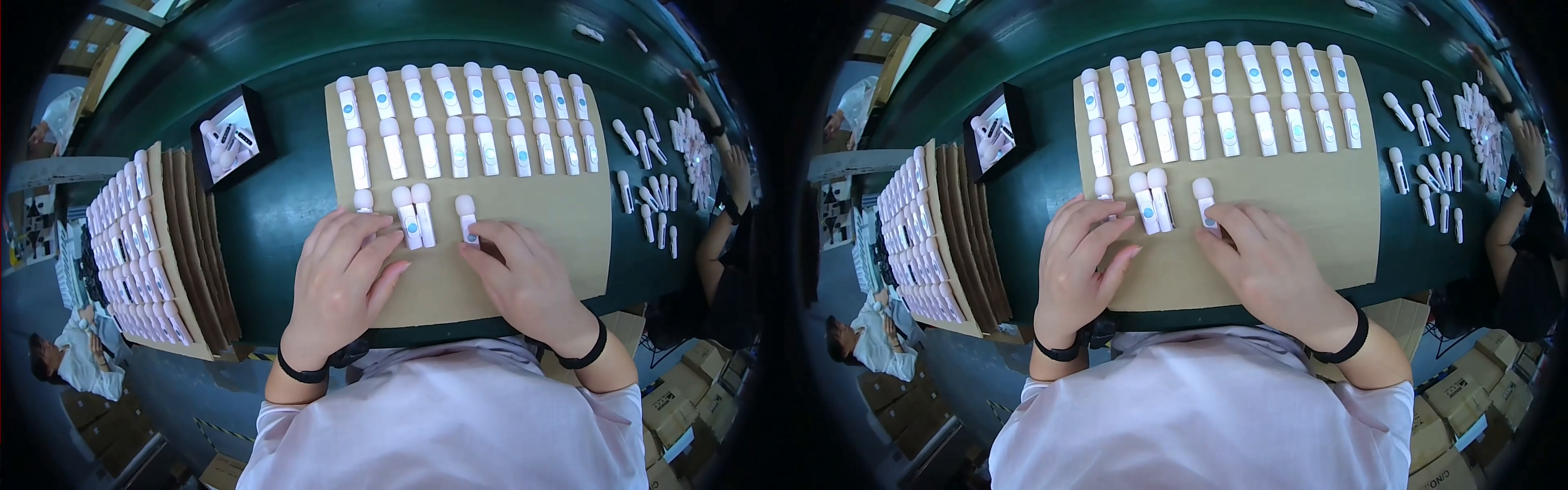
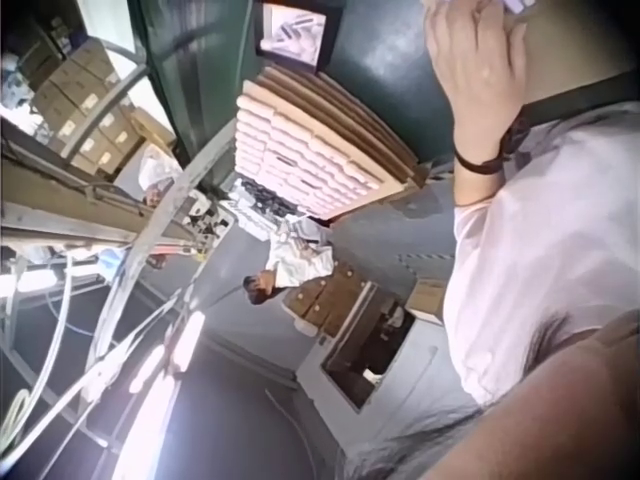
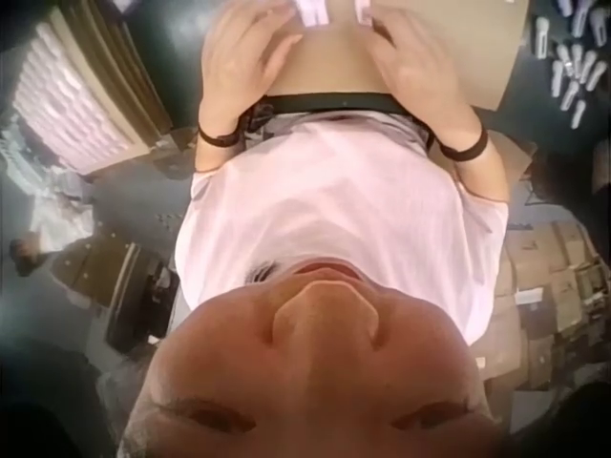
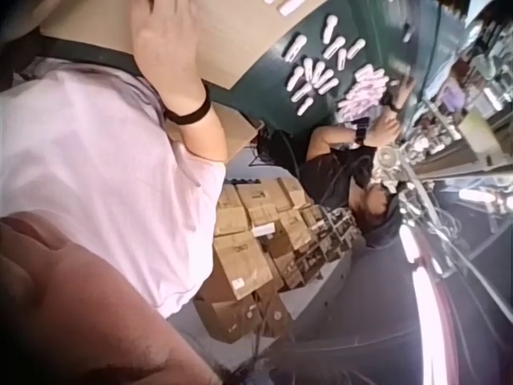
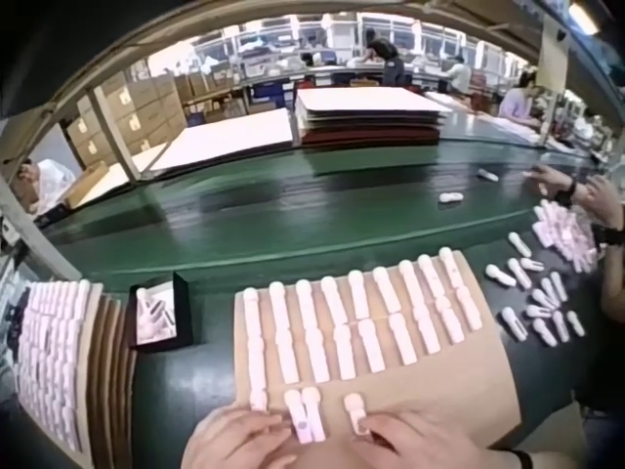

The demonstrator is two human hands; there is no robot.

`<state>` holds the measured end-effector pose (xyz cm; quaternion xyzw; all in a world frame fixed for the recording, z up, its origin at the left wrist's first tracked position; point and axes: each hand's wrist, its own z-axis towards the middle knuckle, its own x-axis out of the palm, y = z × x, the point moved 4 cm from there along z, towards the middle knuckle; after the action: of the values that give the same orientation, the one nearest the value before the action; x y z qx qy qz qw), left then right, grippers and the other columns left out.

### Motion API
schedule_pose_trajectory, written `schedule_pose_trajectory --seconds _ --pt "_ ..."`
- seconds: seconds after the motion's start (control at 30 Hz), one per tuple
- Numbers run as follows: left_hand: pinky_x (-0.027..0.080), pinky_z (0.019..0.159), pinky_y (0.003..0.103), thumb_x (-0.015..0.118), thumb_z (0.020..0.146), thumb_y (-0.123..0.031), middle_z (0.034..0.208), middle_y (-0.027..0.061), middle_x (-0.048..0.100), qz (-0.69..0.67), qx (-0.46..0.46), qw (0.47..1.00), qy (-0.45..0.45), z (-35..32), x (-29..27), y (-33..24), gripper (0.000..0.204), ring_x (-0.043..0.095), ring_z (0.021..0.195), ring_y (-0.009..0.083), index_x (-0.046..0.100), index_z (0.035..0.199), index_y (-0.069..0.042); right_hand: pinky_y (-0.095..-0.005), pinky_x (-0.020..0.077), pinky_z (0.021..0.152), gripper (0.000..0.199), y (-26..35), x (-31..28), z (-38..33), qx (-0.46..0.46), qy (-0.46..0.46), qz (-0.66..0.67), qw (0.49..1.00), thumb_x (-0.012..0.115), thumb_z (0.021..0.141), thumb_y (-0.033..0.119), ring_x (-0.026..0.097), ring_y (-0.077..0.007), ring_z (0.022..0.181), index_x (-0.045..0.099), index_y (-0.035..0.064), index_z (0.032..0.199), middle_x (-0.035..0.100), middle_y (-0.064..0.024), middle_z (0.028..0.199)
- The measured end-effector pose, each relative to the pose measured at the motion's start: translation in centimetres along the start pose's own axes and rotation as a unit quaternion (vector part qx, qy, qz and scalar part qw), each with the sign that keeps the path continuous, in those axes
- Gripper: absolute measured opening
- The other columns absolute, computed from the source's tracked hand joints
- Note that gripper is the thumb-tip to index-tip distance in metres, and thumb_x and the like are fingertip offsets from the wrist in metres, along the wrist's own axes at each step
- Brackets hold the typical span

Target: The person picks up a microphone and a receiver, aligns them, and presses them together by hand. They place the assembled device onto a cardboard sheet and repeat the process for the remaining units.

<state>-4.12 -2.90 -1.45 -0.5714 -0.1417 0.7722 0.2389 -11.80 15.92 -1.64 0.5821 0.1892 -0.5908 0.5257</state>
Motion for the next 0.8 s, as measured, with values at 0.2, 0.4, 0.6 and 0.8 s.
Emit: schedule_pose_trajectory --seconds 0.2,0.4,0.6,0.8 --pt "0.044 0.096 0.05 0.076 0.07 -0.009 0.11 0.0112 0.062 -0.004 0.018 1.0 -0.004 0.2 0.2 0.5 0.031 0.059 0.102 0.032 0.065 0.099 -0.005 -0.0368 0.0495 0.076 0.028 -0.3 -0.1 1.1 0.011 0.015 -0.031 0.999 0.067 0.073 0.002 0.06 -0.0269 0.09 0.066 0.005 0.101 0.058 -0.0095 0.105" --pt "0.043 0.097 0.051 0.075 0.07 -0.011 0.114 0.0111 0.061 -0.012 0.025 1.0 0.006 0.5 0.4 0.4 0.033 0.057 0.107 0.0319 0.065 0.101 -0.007 -0.038 0.0478 0.079 0.03 0.5 -0.1 2.1 -0.008 0.0 -0.046 0.999 0.064 0.075 0.004 0.058 -0.0265 0.092 0.065 0.0051 0.105 0.058 -0.0087 0.105" --pt "0.038 0.102 0.05 0.074 0.073 -0.014 0.12 0.0083 0.058 0.028 0.034 0.998 0.044 0.6 0.8 0.2 0.031 0.052 0.115 0.0269 0.066 0.101 -0.008 -0.0389 0.0432 0.088 0.036 1.9 1.4 3.0 -0.027 0.009 -0.035 0.999 0.065 0.075 0.009 0.053 -0.0245 0.098 0.065 0.0057 0.112 0.057 -0.0067 0.106" --pt "0.036 0.104 0.05 0.074 0.072 -0.015 0.12 0.0079 0.058 0.048 0.041 0.997 0.051 0.4 1.1 0.3 0.032 0.051 0.117 0.0253 0.066 0.102 -0.009 -0.0387 0.0416 0.088 0.039 1.9 1.7 2.8 -0.025 0.027 -0.067 0.997 0.067 0.074 0.01 0.052 -0.0238 0.099 0.064 0.0054 0.113 0.057 -0.0061 0.107"
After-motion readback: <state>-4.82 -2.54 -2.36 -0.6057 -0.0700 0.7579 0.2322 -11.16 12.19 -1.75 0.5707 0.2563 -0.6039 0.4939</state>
